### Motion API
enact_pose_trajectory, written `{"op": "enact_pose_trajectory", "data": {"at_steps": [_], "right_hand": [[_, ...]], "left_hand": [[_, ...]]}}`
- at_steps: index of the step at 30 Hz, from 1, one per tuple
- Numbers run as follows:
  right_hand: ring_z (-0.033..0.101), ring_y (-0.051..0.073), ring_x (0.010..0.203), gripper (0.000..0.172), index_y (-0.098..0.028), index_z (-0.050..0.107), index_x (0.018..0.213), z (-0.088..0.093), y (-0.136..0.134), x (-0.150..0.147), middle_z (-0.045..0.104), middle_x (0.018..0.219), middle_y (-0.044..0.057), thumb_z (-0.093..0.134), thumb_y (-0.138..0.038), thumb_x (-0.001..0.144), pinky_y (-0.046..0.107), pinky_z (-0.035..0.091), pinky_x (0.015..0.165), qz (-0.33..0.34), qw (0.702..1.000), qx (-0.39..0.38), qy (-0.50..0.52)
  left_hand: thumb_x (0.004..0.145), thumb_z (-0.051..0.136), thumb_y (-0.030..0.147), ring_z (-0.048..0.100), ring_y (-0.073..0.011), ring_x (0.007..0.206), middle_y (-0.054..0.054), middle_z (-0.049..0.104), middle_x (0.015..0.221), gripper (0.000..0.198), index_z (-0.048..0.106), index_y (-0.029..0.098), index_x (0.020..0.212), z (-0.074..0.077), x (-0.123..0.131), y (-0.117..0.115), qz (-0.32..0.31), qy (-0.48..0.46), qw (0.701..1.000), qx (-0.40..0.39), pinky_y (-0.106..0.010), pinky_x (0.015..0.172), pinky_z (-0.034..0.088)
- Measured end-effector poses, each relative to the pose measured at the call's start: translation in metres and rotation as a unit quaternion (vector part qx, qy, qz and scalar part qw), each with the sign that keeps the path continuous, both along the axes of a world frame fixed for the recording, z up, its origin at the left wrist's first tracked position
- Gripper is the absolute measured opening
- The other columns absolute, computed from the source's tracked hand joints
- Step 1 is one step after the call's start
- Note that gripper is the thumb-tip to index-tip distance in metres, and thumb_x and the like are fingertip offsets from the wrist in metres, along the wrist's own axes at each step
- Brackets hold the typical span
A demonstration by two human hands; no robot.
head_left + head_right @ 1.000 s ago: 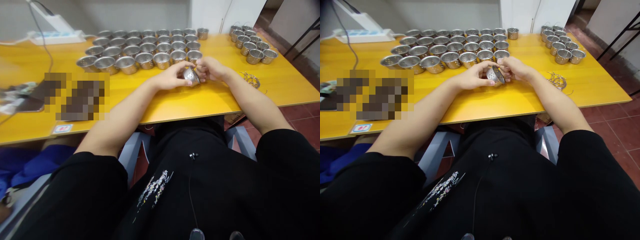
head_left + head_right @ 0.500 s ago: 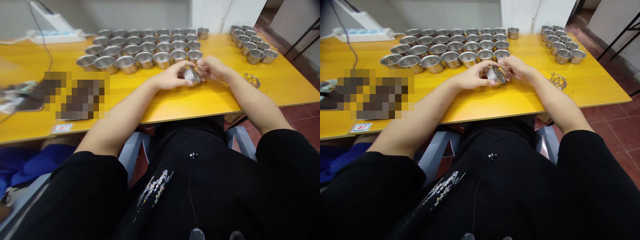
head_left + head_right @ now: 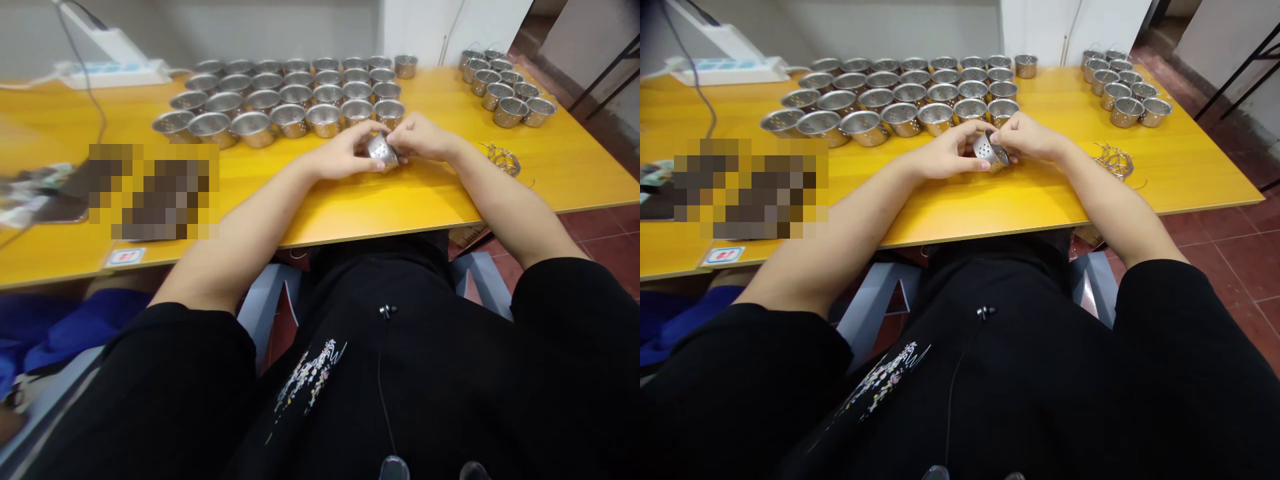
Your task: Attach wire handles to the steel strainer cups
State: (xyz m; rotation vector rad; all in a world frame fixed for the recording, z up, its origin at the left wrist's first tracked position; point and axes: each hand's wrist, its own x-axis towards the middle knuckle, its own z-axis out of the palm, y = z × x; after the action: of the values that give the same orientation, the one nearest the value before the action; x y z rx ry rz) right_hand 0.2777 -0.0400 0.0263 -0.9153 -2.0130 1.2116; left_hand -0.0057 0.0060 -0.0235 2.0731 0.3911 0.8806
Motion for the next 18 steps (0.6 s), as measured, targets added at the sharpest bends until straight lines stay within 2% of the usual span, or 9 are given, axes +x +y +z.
{"op": "enact_pose_trajectory", "data": {"at_steps": [4, 10, 14, 18], "right_hand": [[0.054, 0.019, 0.059, 0.066, -0.026, 0.056, 0.068, 0.0081, -0.0089, -0.0047, 0.058, 0.059, 0.000, 0.105, -0.046, 0.108, 0.030, 0.050, 0.054, -0.005, 1.000, 0.005, -0.014], [0.054, 0.019, 0.059, 0.065, -0.026, 0.057, 0.063, 0.0056, -0.0067, -0.0027, 0.060, 0.061, 0.001, 0.101, -0.048, 0.106, 0.029, 0.050, 0.055, 0.009, 1.000, 0.007, -0.012], [0.055, 0.020, 0.059, 0.066, -0.026, 0.058, 0.065, 0.0073, -0.0095, -0.0038, 0.059, 0.060, 0.000, 0.104, -0.049, 0.106, 0.030, 0.051, 0.054, -0.001, 1.000, 0.008, -0.014], [0.053, 0.018, 0.056, 0.062, -0.025, 0.060, 0.070, 0.0090, -0.0110, -0.0055, 0.057, 0.059, -0.001, 0.103, -0.046, 0.110, 0.029, 0.050, 0.052, 0.002, 1.000, 0.003, -0.008]], "left_hand": [[0.076, 0.123, 0.089, 0.089, -0.0414, 0.124, -0.013, 0.086, 0.131, 0.115, 0.081, 0.025, 0.162, -0.0012, -0.0022, 0.0050, -0.020, 0.025, 0.999, -0.021, -0.053, 0.119, 0.071], [0.074, 0.120, 0.097, 0.088, -0.0411, 0.124, -0.013, 0.084, 0.133, 0.119, 0.081, 0.026, 0.162, 0.0006, -0.0017, 0.0039, -0.013, 0.030, 0.999, -0.018, -0.054, 0.119, 0.070], [0.078, 0.119, 0.094, 0.088, -0.0420, 0.128, -0.017, 0.085, 0.141, 0.119, 0.080, 0.023, 0.166, -0.0006, -0.0024, 0.0044, -0.016, 0.031, 0.999, -0.010, -0.052, 0.118, 0.071], [0.077, 0.121, 0.090, 0.088, -0.0449, 0.133, -0.018, 0.085, 0.144, 0.118, 0.080, 0.024, 0.166, -0.0020, -0.0021, 0.0060, -0.017, 0.029, 0.999, -0.017, -0.056, 0.121, 0.071]]}}
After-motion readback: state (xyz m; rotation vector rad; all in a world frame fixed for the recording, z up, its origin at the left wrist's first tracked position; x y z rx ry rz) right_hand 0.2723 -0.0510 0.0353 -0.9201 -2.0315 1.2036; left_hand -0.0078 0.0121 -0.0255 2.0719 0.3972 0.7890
